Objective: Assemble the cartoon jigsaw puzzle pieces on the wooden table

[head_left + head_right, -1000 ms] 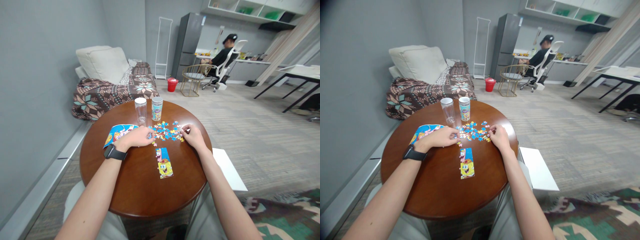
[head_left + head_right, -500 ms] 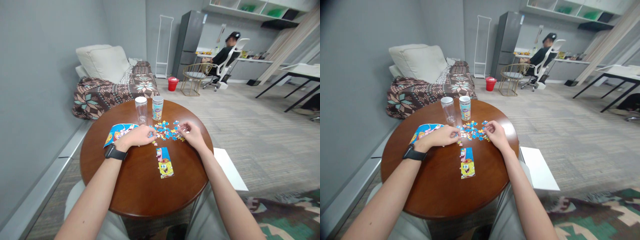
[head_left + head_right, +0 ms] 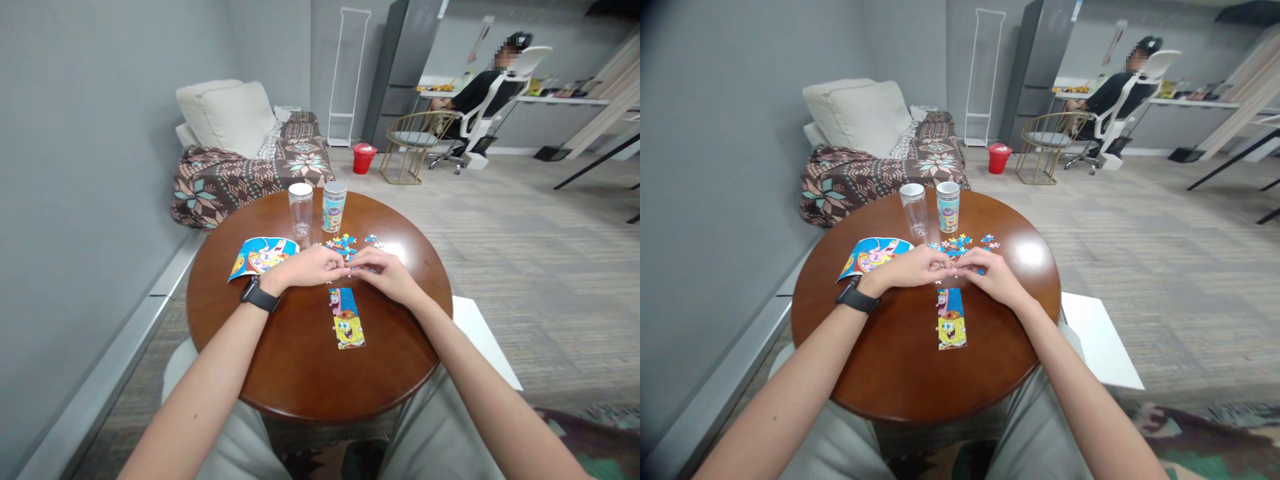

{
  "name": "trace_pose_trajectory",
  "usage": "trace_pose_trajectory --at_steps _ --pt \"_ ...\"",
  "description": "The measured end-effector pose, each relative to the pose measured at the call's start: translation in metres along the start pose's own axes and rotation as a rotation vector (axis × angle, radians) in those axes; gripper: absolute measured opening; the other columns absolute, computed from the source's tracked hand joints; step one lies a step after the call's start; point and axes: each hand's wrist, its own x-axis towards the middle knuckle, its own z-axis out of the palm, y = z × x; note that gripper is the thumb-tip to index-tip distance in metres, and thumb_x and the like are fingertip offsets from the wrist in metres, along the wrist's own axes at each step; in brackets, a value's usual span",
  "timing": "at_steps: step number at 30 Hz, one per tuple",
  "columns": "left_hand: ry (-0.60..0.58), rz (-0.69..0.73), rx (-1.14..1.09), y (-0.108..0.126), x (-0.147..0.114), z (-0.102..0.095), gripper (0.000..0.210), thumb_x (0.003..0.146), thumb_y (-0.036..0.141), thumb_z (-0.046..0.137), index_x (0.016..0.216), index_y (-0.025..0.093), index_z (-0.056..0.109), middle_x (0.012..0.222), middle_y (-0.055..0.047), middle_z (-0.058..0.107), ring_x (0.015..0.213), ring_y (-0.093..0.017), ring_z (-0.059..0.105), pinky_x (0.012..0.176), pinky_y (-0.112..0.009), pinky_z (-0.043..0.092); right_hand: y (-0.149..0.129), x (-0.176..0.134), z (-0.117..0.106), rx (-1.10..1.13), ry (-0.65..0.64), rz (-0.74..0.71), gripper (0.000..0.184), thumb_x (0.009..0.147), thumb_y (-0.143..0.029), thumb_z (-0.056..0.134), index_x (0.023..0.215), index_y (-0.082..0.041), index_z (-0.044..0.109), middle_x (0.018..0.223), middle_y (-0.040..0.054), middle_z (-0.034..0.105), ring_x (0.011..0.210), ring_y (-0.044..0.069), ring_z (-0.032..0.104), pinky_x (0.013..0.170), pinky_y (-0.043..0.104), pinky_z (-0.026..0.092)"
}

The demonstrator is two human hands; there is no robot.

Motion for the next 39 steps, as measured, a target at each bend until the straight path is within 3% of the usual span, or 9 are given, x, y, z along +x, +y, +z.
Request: trace_pose_trajectory --at_steps 3,9,14,17,22,31,36,39 --pt "-0.044 0.004 -0.052 -0.001 -0.001 -0.001 0.033 0.081 0.045 0.054 0.079 0.015 0.064 0.057 0.005 0.047 0.053 -0.008 0.038 0.052 -0.021 0.027 -0.002 0.0 0.003 0.061 -0.055 0.008 0.011 0.081 -0.029 0.064 0.082 -0.021 0.072 0.084 0.0053 0.067 0.08 0.016 0.062 0.072 0.031 0.051" --pt "-0.196 0.014 -0.203 0.0 -0.005 -0.006 0.028 0.078 0.04 0.056 0.075 0.013 0.064 0.056 0.005 0.048 0.053 -0.007 0.038 0.051 -0.02 0.027 -0.006 -0.004 0.013 0.377 -0.161 0.198 0.02 0.075 -0.036 0.069 0.085 -0.019 0.064 0.08 0.0034 0.067 0.075 0.016 0.065 0.071 0.031 0.053" --pt "-0.448 -0.054 -0.187 0.002 -0.01 -0.013 0.015 0.073 0.027 0.06 0.073 0.014 0.067 0.062 0.003 0.059 0.056 -0.007 0.047 0.054 -0.019 0.032 -0.013 -0.004 0.011 0.057 -0.249 0.088 0.014 0.083 -0.03 0.061 0.083 -0.017 0.065 0.07 0.0019 0.061 0.057 0.01 0.051 0.052 0.023 0.041" --pt "-0.537 -0.101 -0.117 0.002 -0.012 -0.013 0.014 0.071 0.027 0.062 0.076 0.016 0.069 0.064 0.003 0.063 0.057 -0.008 0.049 0.053 -0.019 0.032 -0.014 -0.004 0.01 -0.105 -0.306 -0.031 0.012 0.084 -0.024 0.057 0.08 -0.017 0.066 0.065 0.001 0.057 0.057 0.01 0.047 0.053 0.023 0.037" --pt "-0.54 -0.151 0.004 0.001 -0.013 -0.011 0.02 0.07 0.034 0.063 0.079 0.017 0.069 0.067 0.002 0.064 0.057 -0.009 0.05 0.051 -0.02 0.032 -0.01 -0.004 0.013 -0.182 -0.287 -0.113 0.01 0.084 -0.017 0.054 0.079 -0.017 0.062 0.067 0.0005 0.054 0.059 0.01 0.047 0.057 0.023 0.038" --pt "-0.534 -0.173 -0.028 0.003 -0.009 -0.007 0.025 0.07 0.039 0.062 0.077 0.017 0.071 0.07 0.001 0.068 0.059 -0.01 0.053 0.053 -0.022 0.033 -0.009 -0.004 0.015 -0.252 -0.263 -0.201 0.009 0.084 -0.016 0.051 0.079 -0.018 0.059 0.07 0.0019 0.053 0.065 0.013 0.048 0.061 0.026 0.037" --pt "-0.514 -0.096 -0.084 0.003 -0.008 -0.006 0.014 0.073 0.027 0.056 0.074 0.017 0.067 0.071 0.002 0.066 0.06 -0.009 0.052 0.054 -0.021 0.035 -0.01 -0.003 0.014 -0.243 -0.252 -0.2 0.009 0.083 -0.015 0.051 0.078 -0.019 0.057 0.068 0.001 0.052 0.063 0.013 0.047 0.06 0.025 0.036" --pt "-0.534 -0.056 -0.186 0.004 -0.01 -0.009 0.015 0.078 0.029 0.053 0.075 0.017 0.062 0.072 0.001 0.066 0.06 -0.009 0.054 0.055 -0.02 0.037 -0.009 -0.003 0.014 -0.244 -0.238 -0.197 0.009 0.083 -0.014 0.051 0.077 -0.018 0.056 0.067 0.0005 0.052 0.062 0.012 0.046 0.06 0.024 0.036"
